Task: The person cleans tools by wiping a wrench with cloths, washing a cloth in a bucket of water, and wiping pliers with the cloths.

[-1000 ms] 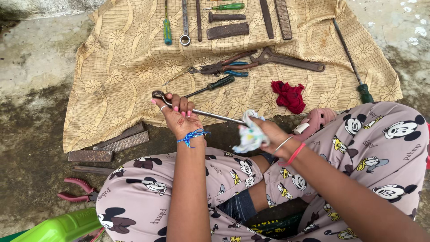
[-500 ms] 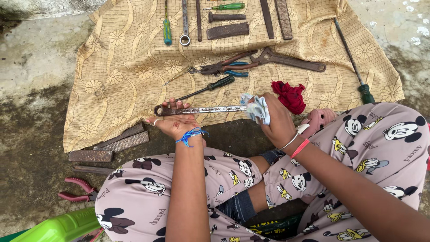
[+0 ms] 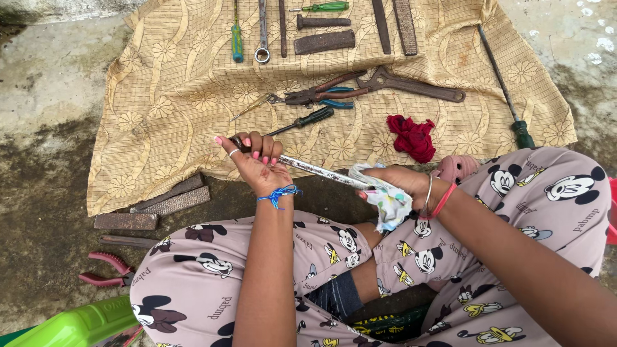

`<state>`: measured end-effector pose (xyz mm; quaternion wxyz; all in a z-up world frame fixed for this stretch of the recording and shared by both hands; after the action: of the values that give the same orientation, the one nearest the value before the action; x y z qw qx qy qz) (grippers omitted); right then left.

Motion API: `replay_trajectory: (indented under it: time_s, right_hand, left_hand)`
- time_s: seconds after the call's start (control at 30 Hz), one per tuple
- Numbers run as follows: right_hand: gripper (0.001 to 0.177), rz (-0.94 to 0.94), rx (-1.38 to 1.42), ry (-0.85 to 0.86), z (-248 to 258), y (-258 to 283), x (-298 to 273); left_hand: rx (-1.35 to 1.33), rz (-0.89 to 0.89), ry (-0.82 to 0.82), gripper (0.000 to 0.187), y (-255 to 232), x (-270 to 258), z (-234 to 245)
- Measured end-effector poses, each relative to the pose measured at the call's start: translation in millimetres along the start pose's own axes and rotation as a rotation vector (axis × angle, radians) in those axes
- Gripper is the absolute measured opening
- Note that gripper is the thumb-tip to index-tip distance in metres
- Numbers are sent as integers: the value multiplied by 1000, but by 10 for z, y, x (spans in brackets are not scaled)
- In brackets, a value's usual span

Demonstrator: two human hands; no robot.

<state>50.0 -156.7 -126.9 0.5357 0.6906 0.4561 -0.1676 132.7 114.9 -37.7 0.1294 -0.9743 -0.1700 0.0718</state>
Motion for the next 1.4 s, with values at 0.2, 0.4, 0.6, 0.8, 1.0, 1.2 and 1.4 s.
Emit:
replay_trajectory:
  time_s: [0.2,0.4,0.6,0.8,1.0,1.2,1.4]
  right_hand:
    - [30,721,-711,-445,-323,690,-400]
    - [20,1016,-943,-470,-938,726,-673]
    - [32,921,-92,-731,202,609,-142]
    - [38,679,625,-1008,875,384,-304]
    - [39,810,449,-495,461,895,-61]
    - [25,657,230,-736,538,910,163]
    - [32,669,258,-806,854,1029,478]
  left_hand:
    - [419,468,-437,37,730,-230,543]
    - [474,507,-198,31,1551,-69,1301]
    - [403,354,-178,27,1034,-273,380]
    - [396,35,-77,33,538,-250,49]
    - [1089,-219,375,61,1036,-422,-131]
    - [1575,-2,575,83,1470,-939,-104]
    - [1785,96,575,86,1433,-894,-39]
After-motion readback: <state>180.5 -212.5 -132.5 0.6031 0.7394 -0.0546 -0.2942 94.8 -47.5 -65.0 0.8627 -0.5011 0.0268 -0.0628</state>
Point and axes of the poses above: each hand's wrist, its own x-axis towards the middle knuckle, its own z-axis out of the back of the hand, y = z × x, the point moved 10 cm from there along x, towards the middle knuckle, and after that the axes turned 4 degrees about -y, right-handed, at the moved point
